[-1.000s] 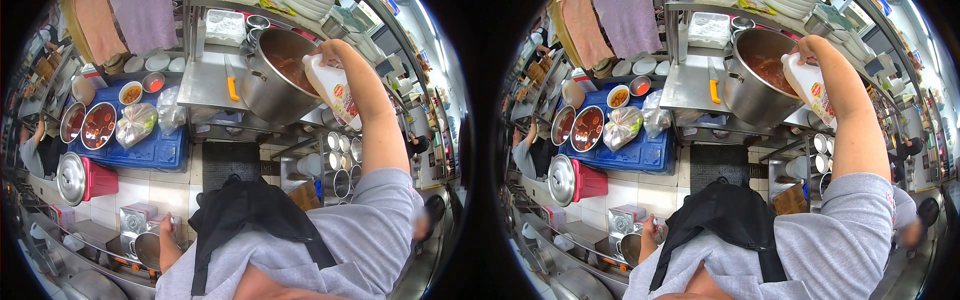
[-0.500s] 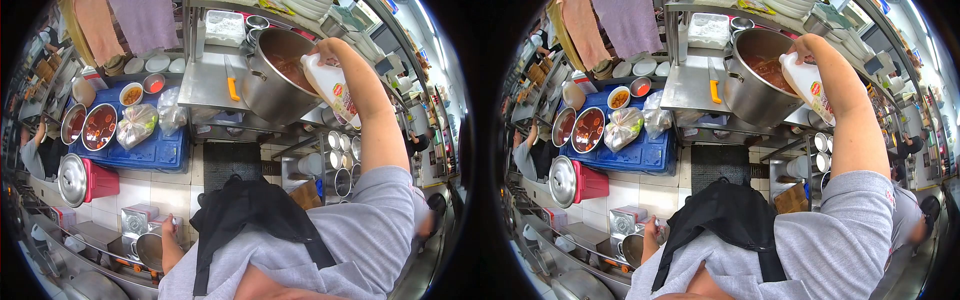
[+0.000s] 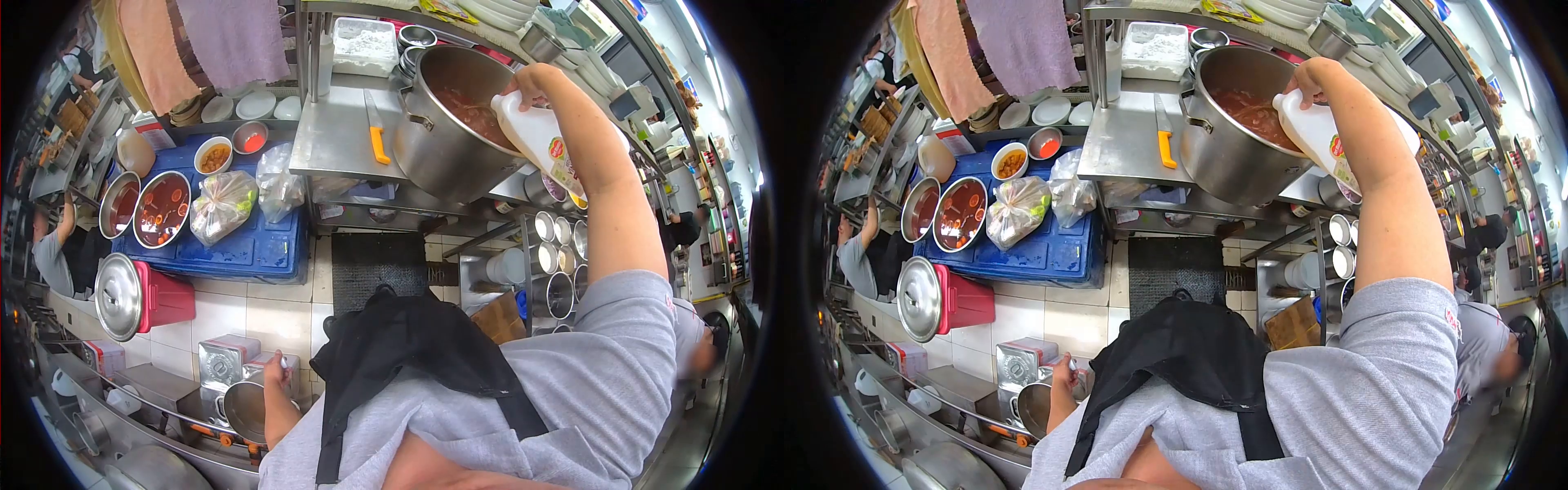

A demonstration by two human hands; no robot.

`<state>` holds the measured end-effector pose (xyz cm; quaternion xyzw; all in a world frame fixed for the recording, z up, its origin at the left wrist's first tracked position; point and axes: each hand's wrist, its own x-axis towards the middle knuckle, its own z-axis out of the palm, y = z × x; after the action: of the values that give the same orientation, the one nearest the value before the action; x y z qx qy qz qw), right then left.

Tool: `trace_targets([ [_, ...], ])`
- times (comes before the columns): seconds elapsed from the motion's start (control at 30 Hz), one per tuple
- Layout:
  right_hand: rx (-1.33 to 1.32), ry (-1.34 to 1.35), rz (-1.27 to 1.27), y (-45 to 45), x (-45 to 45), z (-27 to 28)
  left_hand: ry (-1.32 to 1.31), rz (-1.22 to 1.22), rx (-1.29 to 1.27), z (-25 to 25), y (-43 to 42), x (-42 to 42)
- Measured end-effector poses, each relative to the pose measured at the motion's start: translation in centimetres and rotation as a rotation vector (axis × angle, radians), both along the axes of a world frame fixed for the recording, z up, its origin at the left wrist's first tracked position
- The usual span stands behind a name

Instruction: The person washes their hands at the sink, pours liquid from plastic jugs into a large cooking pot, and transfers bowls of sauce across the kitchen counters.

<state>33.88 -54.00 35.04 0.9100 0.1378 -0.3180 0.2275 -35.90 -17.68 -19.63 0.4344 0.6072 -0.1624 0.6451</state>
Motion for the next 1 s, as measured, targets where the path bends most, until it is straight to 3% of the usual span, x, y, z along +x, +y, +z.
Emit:
trace_targets([
  [0.63,-0.022,0.018,-0.015,-0.2,-0.5,0.2,-0.020,0.014,-0.013,-0.2,-0.8,-0.8],
  [1.0,-0.231,-0.019,0.122,0.7,-1.8,0.0,-0.005,-0.008,-0.010,-0.7,-1.3,-0.8],
])
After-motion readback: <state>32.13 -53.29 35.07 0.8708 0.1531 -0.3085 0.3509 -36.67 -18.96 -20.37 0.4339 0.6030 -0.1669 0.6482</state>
